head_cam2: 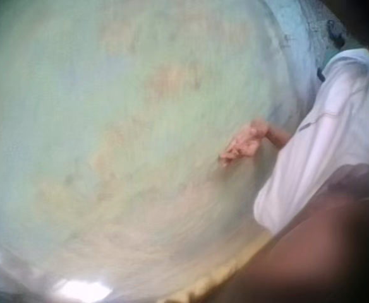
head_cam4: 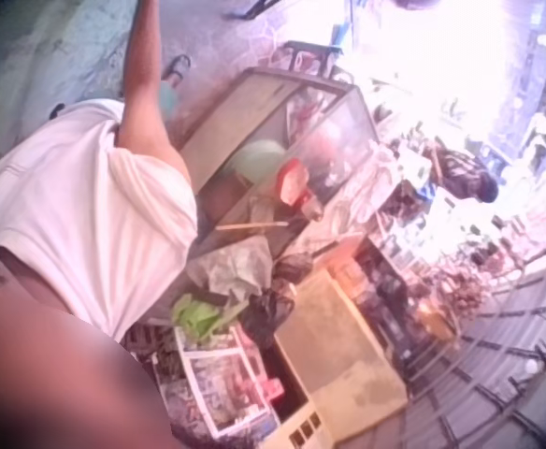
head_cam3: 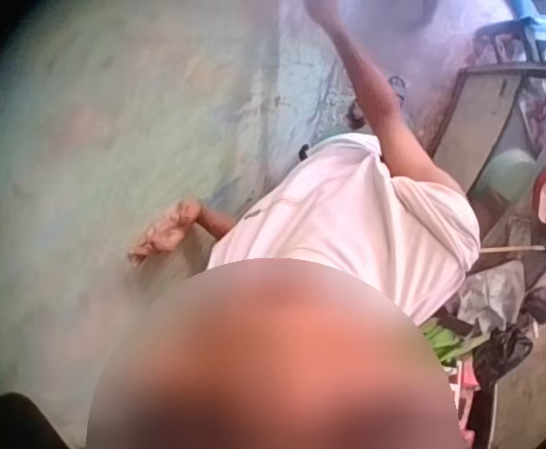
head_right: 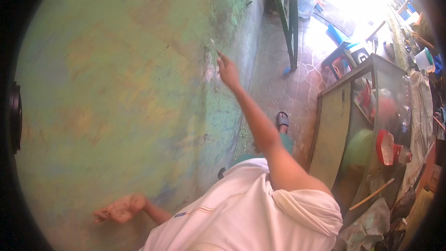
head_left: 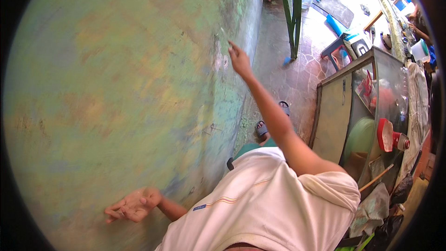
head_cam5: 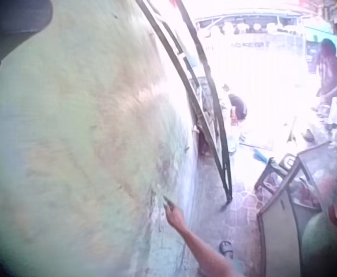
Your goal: The person applies a white wall compound to a green wall using a small plastic scraper. They repeatedly scoop compound from a red container and spread it over a damaged area, smoothing the surface with the tool.
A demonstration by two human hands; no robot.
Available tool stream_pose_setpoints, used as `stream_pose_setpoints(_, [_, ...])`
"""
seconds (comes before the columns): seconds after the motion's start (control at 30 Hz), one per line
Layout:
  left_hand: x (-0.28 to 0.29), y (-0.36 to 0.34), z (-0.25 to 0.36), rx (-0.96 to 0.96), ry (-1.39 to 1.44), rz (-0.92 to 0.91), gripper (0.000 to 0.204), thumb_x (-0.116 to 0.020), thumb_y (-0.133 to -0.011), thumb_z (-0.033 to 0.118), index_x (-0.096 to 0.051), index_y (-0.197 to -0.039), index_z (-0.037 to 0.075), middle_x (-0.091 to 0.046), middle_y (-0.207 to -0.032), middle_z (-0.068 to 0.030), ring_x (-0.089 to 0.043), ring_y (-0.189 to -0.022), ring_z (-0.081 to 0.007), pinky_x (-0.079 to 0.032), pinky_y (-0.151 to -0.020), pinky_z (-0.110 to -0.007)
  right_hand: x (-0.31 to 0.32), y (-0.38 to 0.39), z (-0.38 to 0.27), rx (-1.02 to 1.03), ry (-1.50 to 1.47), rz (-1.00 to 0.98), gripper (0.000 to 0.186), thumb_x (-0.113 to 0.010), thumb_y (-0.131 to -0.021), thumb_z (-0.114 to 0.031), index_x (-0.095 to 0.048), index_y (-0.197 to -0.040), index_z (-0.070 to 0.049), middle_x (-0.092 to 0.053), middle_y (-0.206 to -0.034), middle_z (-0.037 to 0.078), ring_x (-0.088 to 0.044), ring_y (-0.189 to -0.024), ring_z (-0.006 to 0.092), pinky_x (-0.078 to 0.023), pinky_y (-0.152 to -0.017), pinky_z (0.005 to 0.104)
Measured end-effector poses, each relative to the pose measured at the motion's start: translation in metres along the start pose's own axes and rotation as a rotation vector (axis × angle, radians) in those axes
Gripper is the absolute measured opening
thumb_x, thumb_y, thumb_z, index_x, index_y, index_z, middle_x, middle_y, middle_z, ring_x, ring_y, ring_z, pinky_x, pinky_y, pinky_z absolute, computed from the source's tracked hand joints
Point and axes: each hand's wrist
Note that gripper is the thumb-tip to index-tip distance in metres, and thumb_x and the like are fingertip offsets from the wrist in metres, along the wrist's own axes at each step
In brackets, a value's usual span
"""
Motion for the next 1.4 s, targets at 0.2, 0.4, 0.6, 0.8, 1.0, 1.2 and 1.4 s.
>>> stream_pose_setpoints(0.2, [-0.003, 0.004, 0.001, 0.015, 0.026, -0.002, 0.048, -0.049, -0.093, 0.023, -0.043, -0.136, 0.001, -0.04, -0.152, -0.0246, -0.011, -0.155, -0.0447, -0.013, -0.123, -0.065, 0.074, -0.033, -0.014, -0.021, 0.173, -0.419, 0.044, -0.047, -0.107, -0.025, -0.049, -0.15, -0.031, -0.072, -0.118, 0.016, -0.07, -0.105, 0.035, -0.053, -0.091, 0.0465])
stream_pose_setpoints(0.4, [-0.004, 0.001, 0.002, 0.017, -0.003, -0.057, 0.049, -0.047, -0.092, 0.023, -0.041, -0.137, 0.002, -0.035, -0.155, -0.0312, -0.008, -0.156, -0.0438, -0.014, -0.123, -0.064, 0.059, -0.015, -0.011, 0.04, 0.229, -0.333, 0.049, -0.05, -0.103, -0.024, -0.048, -0.151, -0.033, -0.071, -0.11, 0.022, -0.067, -0.096, 0.0418, -0.051, -0.086, 0.0488])
stream_pose_setpoints(0.6, [-0.004, 0.003, 0.005, 0.017, -0.008, -0.119, 0.051, -0.043, -0.093, 0.023, -0.038, -0.139, 0.002, -0.032, -0.156, -0.033, -0.006, -0.156, -0.0428, -0.013, -0.123, -0.064, 0.049, 0.02, -0.011, 0.006, 0.335, -0.435, 0.049, -0.05, -0.104, -0.024, -0.048, -0.151, -0.037, -0.072, -0.1, 0.014, -0.068, -0.089, 0.0356, -0.052, -0.081, 0.0444])
stream_pose_setpoints(0.8, [-0.007, 0.004, 0.006, 0.036, -0.038, -0.109, 0.053, -0.042, -0.093, 0.024, -0.036, -0.14, 0.001, -0.031, -0.157, -0.0329, -0.005, -0.156, -0.0423, -0.013, -0.124, -0.063, 0.063, 0.027, -0.01, 0.057, 0.41, -0.431, 0.049, -0.049, -0.103, -0.022, -0.05, -0.149, -0.038, -0.073, -0.102, 0.013, -0.069, -0.089, 0.0363, -0.053, -0.079, 0.0463])
stream_pose_setpoints(1.0, [-0.007, -0.001, 0.007, 0.029, -0.078, -0.139, 0.053, -0.041, -0.094, 0.025, -0.035, -0.141, 0.0, -0.031, -0.157, -0.0331, -0.005, -0.157, -0.0416, -0.013, -0.124, -0.062, 0.063, -0.006, -0.028, 0.079, 0.368, -0.353, 0.047, -0.049, -0.104, -0.025, -0.05, -0.149, -0.037, -0.071, -0.096, 0.021, -0.068, -0.086, 0.0413, -0.052, -0.077, 0.049])
stream_pose_setpoints(1.2, [-0.013, -0.005, 0.007, -0.02, -0.11, -0.173, 0.054, -0.043, -0.093, 0.026, -0.038, -0.139, -0.001, -0.037, -0.153, -0.0333, -0.013, -0.156, -0.0404, -0.008, -0.126, -0.057, 0.064, 0.041, -0.031, 0.067, 0.366, -0.47, 0.049, -0.05, -0.102, -0.022, -0.049, -0.149, -0.037, -0.07, -0.097, 0.021, -0.067, -0.089, 0.042, -0.053, -0.079, 0.0491])
stream_pose_setpoints(1.4, [-0.009, -0.008, -0.001, -0.116, -0.179, -0.211, 0.056, -0.044, -0.091, 0.027, -0.04, -0.139, -0.003, -0.046, -0.148, -0.0311, -0.032, -0.148, -0.0401, 0.0, -0.127, -0.054, 0.055, 0.005, -0.037, 0.078, 0.25, -0.244, 0.05, -0.047, -0.103, -0.023, -0.047, -0.152, -0.035, -0.07, -0.095, 0.018, -0.067, -0.092, 0.0394, -0.053, -0.08, 0.0458])
Point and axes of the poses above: each hand's wrist, its own y-axis away from the middle knuckle, its own x-axis out of the back of the hand, z = x × y
